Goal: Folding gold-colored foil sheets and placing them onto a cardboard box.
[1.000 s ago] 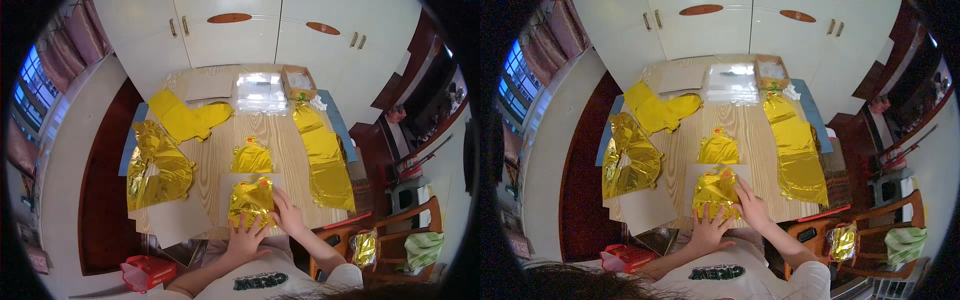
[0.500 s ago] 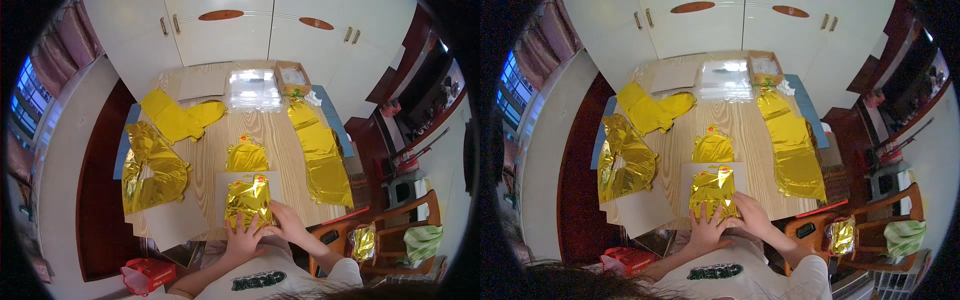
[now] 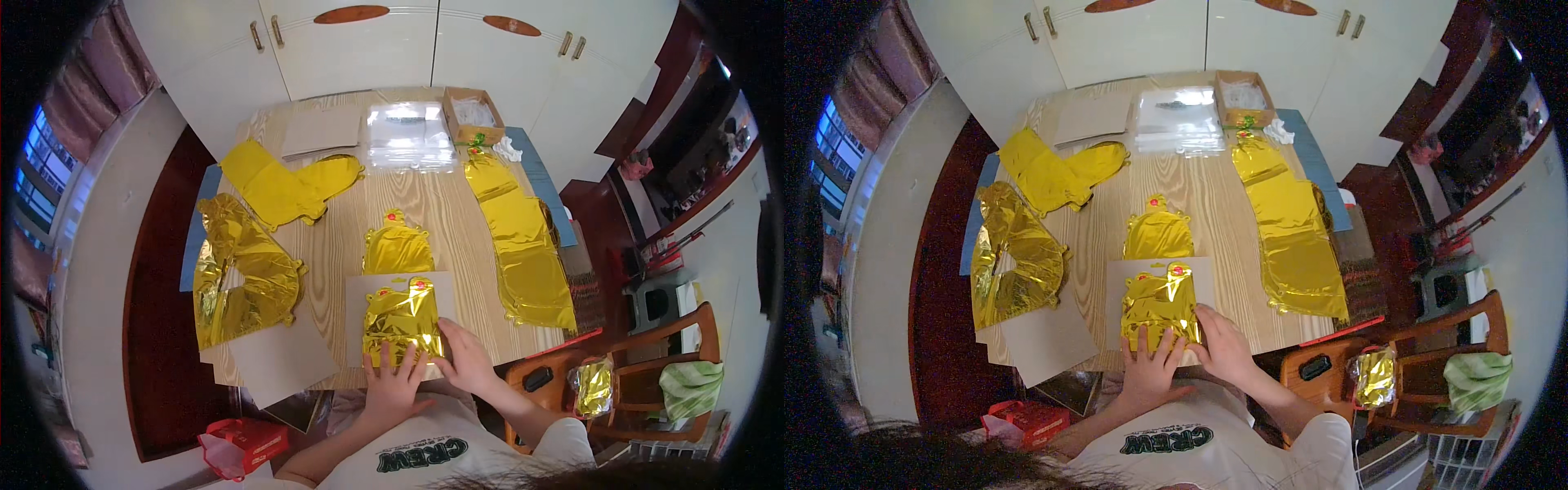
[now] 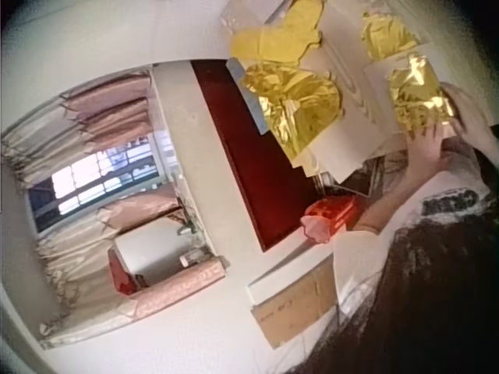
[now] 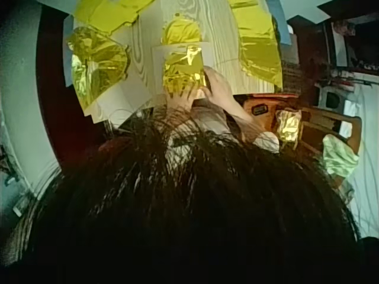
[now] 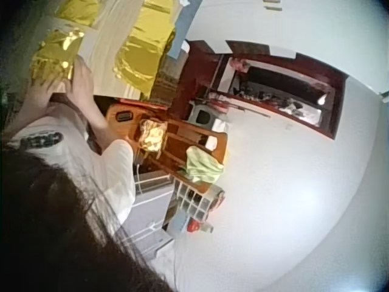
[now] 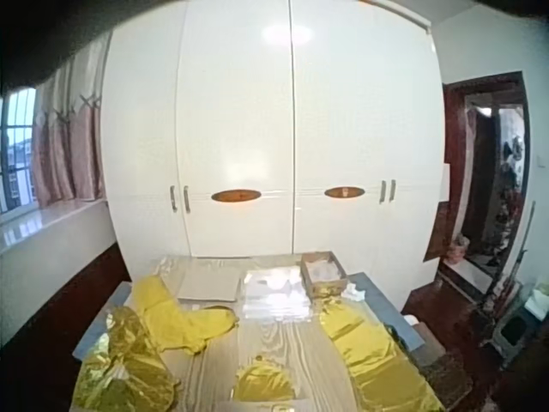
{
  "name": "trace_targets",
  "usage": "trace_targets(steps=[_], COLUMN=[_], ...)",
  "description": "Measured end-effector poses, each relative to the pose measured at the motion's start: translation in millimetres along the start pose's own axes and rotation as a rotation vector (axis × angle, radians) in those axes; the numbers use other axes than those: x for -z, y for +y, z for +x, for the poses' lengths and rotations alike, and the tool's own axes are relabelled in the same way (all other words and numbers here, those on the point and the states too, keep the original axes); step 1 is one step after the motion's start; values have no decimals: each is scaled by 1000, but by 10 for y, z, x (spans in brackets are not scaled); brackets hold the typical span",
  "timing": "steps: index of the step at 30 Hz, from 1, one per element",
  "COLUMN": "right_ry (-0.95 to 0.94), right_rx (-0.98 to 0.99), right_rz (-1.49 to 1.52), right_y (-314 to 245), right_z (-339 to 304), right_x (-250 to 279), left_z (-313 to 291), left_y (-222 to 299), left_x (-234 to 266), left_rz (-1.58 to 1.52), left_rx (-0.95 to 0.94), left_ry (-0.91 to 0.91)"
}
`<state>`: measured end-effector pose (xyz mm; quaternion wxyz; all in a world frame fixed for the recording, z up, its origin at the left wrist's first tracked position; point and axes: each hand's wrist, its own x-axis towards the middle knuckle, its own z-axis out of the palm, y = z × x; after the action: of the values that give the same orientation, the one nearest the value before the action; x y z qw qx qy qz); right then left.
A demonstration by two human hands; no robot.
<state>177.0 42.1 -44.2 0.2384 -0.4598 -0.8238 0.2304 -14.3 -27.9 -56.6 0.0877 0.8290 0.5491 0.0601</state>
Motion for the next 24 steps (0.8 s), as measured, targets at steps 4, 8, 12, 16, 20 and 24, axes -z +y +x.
trace_targets(steps=[4, 8, 12, 16, 20, 24], right_ry=[26, 44, 57, 74, 97, 157], right_rx=[-2, -9, -30, -47, -77, -84], right_rz=[11, 8, 35, 7, 5, -27], right_y=[6, 13, -20, -15, -40, -40], right_z=[-2, 6, 25, 19, 39, 61], right_x=[-21, -40, -27, -73, -77, -110], left_z=[-23, -49, -68, -119, -215, -217], left_y=[-27, -53, -107, -163, -300, -364], left_x=[4, 59, 95, 106, 134, 121], left_rz=[-10, 5, 42, 77, 113, 125], left_rx=[22, 43, 63, 97, 140, 196], left_ry=[17, 23, -6, 46, -28, -25])
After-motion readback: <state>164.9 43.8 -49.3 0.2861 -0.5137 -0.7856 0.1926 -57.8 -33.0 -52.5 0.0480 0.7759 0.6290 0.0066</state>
